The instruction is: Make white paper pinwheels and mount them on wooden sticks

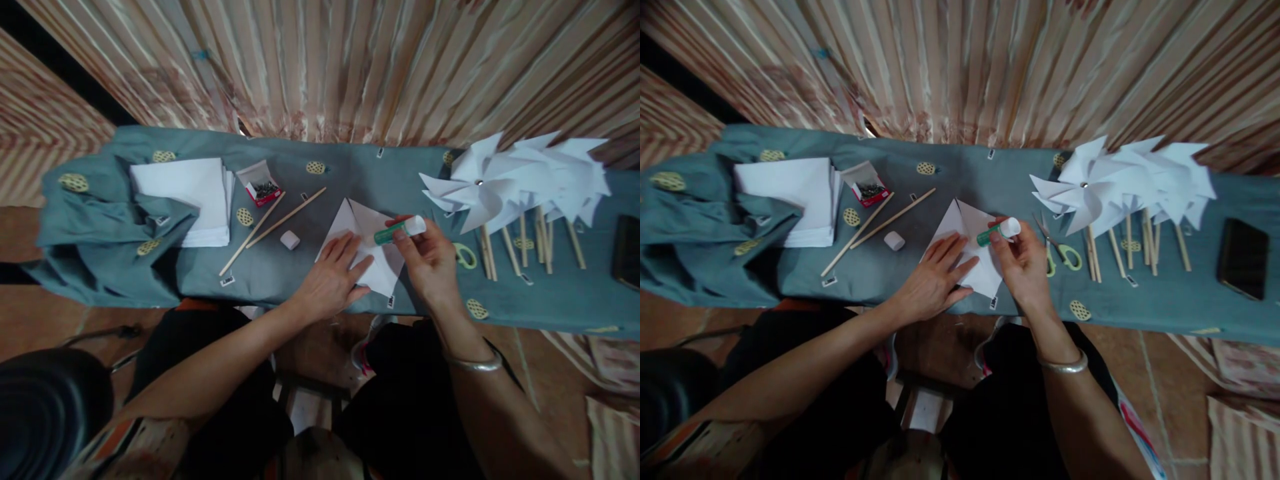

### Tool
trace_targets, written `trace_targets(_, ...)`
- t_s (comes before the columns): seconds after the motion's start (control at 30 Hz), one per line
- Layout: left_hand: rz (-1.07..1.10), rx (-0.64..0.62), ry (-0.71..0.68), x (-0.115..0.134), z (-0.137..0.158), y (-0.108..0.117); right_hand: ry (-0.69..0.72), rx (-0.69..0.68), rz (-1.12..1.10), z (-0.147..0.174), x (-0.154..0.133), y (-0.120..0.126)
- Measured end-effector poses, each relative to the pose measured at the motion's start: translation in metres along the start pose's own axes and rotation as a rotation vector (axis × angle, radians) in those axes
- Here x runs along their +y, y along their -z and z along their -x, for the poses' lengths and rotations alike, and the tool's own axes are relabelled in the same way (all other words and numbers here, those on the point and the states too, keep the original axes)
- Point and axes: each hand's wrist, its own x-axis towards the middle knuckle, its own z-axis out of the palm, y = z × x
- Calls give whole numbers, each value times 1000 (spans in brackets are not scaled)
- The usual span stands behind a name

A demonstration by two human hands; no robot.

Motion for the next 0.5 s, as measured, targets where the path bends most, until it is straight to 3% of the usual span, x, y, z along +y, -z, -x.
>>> trace_targets(0.27, 5, -13, 6, 0, 0, -1, 103, -16, 177, 0, 5, 1)
trace_targets(0.5, 21, 12, -9, -1, -2, -3, 127, -7, 598, -2, 8, 4)
